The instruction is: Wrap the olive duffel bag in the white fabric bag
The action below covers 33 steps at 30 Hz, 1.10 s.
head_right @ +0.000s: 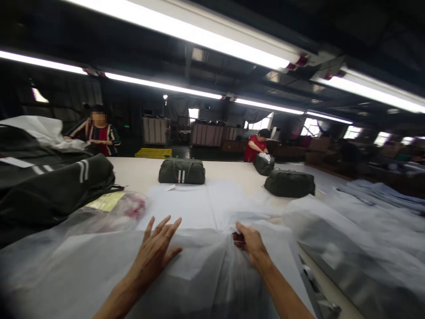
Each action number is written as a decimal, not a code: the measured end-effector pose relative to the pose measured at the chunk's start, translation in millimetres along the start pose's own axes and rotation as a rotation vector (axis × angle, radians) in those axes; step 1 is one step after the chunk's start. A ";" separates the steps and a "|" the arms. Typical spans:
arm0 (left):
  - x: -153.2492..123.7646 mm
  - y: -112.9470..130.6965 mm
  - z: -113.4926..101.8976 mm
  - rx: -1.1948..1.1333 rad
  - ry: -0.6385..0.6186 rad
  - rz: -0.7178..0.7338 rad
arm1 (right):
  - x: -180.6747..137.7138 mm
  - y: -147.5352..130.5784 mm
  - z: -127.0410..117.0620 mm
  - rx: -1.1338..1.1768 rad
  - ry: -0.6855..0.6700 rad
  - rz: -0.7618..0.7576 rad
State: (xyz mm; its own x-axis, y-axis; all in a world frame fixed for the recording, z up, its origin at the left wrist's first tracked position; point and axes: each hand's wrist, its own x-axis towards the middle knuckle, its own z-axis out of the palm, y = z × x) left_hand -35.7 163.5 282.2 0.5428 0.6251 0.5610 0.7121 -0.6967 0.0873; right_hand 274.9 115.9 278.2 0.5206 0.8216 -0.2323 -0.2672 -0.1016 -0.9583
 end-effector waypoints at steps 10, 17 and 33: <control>42.9 5.0 21.9 0.100 -0.186 -0.204 | -4.6 3.2 -25.6 -0.100 -0.297 -0.041; 107.4 105.5 60.4 -0.313 -0.248 -0.201 | 4.1 9.8 -19.1 -0.182 -0.353 -0.127; 123.8 90.4 135.3 -0.983 -0.363 -0.411 | -68.7 116.5 -248.7 -0.266 0.283 -0.246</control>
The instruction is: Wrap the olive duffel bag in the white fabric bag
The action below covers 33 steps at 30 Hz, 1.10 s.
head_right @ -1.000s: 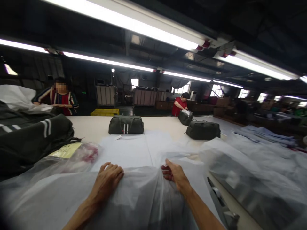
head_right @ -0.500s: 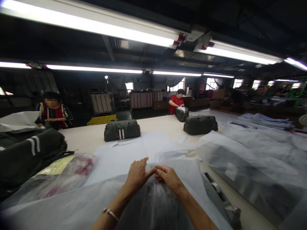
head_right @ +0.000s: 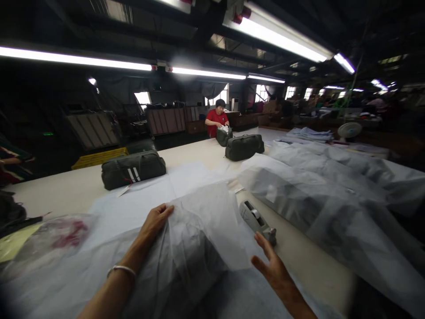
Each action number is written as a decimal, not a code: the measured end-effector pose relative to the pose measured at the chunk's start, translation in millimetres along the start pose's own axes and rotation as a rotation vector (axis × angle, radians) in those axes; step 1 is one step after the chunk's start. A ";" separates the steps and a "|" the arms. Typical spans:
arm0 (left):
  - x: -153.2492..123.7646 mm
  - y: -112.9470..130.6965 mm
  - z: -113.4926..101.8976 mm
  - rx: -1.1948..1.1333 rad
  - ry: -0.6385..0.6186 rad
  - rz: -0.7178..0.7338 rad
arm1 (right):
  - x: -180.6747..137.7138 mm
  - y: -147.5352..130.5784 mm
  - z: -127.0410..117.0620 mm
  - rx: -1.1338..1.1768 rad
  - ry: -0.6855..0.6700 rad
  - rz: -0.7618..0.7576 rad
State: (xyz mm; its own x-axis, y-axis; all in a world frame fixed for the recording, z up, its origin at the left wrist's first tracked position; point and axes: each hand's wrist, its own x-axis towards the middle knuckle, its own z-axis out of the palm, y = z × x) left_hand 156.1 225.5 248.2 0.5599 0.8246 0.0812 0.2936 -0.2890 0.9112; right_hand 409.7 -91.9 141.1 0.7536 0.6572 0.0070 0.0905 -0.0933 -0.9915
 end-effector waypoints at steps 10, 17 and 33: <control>-12.2 10.2 2.9 0.036 0.114 0.050 | 6.8 -42.2 48.4 0.015 -0.074 -0.076; -15.2 10.3 4.9 0.116 0.169 0.056 | 61.8 -35.1 42.6 -0.056 0.263 -0.157; -13.9 13.5 15.7 0.661 0.146 -0.102 | 113.4 -36.6 38.0 -0.060 -0.175 -0.018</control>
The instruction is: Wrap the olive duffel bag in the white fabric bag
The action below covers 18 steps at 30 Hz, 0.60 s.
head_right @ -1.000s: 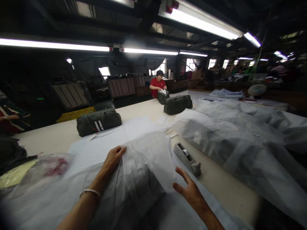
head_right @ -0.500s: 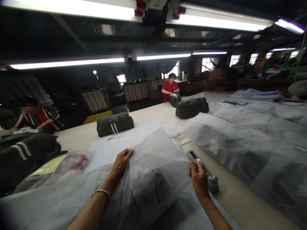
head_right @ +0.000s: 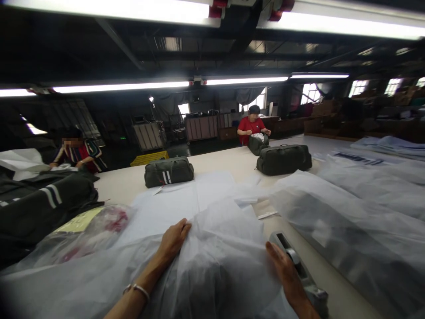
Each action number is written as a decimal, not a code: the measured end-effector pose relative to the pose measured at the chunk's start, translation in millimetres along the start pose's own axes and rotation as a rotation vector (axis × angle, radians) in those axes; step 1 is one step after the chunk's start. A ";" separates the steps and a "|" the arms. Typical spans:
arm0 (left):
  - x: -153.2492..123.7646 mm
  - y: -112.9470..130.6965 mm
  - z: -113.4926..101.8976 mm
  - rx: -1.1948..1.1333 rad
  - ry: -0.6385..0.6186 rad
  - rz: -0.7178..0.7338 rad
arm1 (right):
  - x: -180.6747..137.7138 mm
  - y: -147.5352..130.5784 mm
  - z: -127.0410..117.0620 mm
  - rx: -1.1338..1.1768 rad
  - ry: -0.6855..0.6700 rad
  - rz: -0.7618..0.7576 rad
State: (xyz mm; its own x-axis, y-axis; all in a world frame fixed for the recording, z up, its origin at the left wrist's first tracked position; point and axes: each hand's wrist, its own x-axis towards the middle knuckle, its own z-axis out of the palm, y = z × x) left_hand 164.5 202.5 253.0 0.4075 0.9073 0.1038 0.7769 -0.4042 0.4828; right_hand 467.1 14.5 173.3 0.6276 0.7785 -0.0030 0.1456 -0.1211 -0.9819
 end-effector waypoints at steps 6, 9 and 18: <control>10.4 8.8 -7.8 0.056 -0.069 0.049 | 16.8 -27.3 -5.5 -0.050 -0.015 -0.001; 14.7 13.0 -5.4 -0.004 -0.077 0.083 | 18.2 -12.4 -10.0 -0.100 0.066 0.010; 24.7 1.3 13.7 -0.410 -0.179 -0.011 | 10.1 -2.6 -30.7 -0.306 0.368 -0.122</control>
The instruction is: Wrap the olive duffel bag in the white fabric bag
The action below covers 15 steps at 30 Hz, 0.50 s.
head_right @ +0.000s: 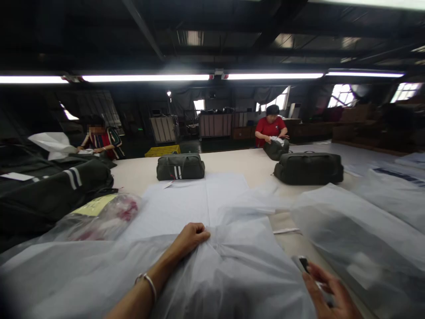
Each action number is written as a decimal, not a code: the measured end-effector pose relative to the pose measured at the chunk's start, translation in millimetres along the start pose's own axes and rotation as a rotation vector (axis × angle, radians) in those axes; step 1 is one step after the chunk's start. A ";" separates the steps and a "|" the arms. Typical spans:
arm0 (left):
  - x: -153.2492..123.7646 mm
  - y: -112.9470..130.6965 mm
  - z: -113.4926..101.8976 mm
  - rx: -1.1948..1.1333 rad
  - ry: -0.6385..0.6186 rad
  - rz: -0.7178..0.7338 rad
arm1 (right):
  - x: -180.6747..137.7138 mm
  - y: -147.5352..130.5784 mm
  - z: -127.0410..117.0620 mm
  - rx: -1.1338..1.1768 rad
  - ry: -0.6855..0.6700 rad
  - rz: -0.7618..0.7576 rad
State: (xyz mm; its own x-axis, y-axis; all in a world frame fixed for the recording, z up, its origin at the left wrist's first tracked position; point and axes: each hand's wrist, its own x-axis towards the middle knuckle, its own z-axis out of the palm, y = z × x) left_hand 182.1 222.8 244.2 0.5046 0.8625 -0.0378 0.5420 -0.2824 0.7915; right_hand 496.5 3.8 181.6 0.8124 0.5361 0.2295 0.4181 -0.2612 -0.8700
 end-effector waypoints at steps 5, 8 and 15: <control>3.0 -3.4 -1.9 -0.087 -0.010 -0.045 | -43.6 -109.2 39.8 0.092 -0.342 -0.763; 2.8 0.3 0.7 -0.043 0.034 -0.023 | -70.2 -156.5 88.0 0.076 -0.689 -0.908; -12.1 11.0 -23.2 0.255 0.122 0.035 | -78.8 -148.1 143.7 -0.028 -0.783 -0.837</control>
State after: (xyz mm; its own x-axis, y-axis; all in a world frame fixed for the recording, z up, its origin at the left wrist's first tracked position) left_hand 166.3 219.0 267.5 0.4499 0.8901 0.0731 0.6850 -0.3964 0.6113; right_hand 312.2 115.5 229.7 -0.1967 0.9002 0.3886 0.7254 0.4003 -0.5600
